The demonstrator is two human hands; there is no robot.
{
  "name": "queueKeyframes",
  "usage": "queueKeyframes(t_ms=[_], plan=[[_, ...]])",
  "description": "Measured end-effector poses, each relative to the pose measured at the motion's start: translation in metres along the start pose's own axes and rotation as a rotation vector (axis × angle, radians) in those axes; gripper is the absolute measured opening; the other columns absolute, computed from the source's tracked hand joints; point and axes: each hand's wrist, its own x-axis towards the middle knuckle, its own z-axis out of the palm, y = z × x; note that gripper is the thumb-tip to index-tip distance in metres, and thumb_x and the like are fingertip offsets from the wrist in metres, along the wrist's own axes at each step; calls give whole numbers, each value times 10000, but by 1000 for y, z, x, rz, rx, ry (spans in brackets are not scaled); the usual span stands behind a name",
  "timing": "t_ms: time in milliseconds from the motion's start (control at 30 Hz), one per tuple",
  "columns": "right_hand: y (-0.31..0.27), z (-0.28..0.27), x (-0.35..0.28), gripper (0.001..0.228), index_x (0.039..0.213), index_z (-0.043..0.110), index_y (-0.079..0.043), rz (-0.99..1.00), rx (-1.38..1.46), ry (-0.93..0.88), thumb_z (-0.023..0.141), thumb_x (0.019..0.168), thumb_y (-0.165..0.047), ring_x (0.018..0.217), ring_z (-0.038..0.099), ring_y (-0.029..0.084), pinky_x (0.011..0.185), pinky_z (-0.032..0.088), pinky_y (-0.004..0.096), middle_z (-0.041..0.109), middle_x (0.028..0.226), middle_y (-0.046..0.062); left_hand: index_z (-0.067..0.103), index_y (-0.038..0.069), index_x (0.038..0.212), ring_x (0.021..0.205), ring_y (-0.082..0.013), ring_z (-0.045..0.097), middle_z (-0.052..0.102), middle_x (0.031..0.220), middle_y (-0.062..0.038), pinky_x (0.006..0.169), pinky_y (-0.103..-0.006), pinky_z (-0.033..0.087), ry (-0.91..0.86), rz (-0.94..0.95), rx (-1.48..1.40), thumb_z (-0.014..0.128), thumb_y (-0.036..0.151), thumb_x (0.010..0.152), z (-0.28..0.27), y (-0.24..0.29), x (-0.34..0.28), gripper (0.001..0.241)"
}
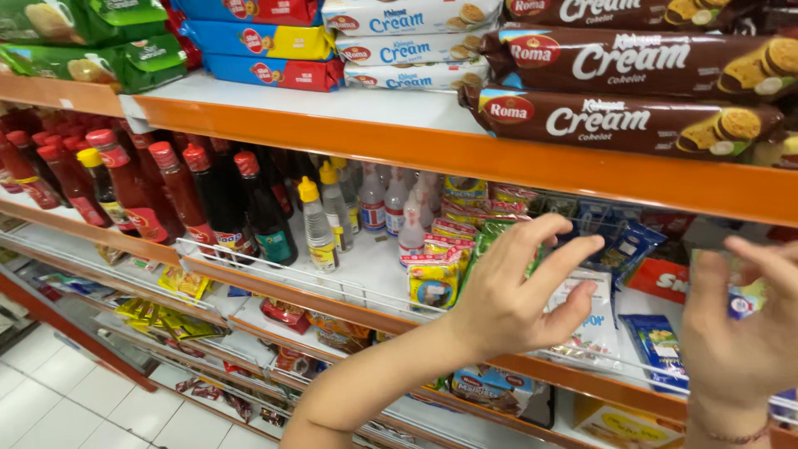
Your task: The person wipes a store shelf with a cloth, then picks up biscuit boxes from a cardboard box on the floor, scans them with a handheld scanner, and places them onto the shelf alongside other products.
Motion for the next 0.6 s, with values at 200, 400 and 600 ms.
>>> queueKeyframes(t_ms=[200,400,600], plan=[[-4,-44,-67,263,1209,682,-8,20,28,29,781,984,87,915,567,156,781,512,230,493,1139,104,606,51,1375,1005,-254,636,554,1269,-151,890,-316,570,-97,-109,-336,798,117,936,37,31,-42,484],[-7,-95,-117,260,1221,672,-3,186,-21,89,788,1002,79,896,561,144,796,567,240,496,1180,94,621,33,1344,1057,-268,649,554,1281,-169,923,-320,580,-185,-200,-553,813,117,896,84,64,-83,495],[-4,-159,-172,318,1217,652,12,367,-238,163,796,963,139,936,576,157,784,540,240,504,1184,101,654,46,1283,1114,-269,651,554,1286,-150,958,-332,583,-288,-315,-802,806,75,867,140,114,-125,444]])
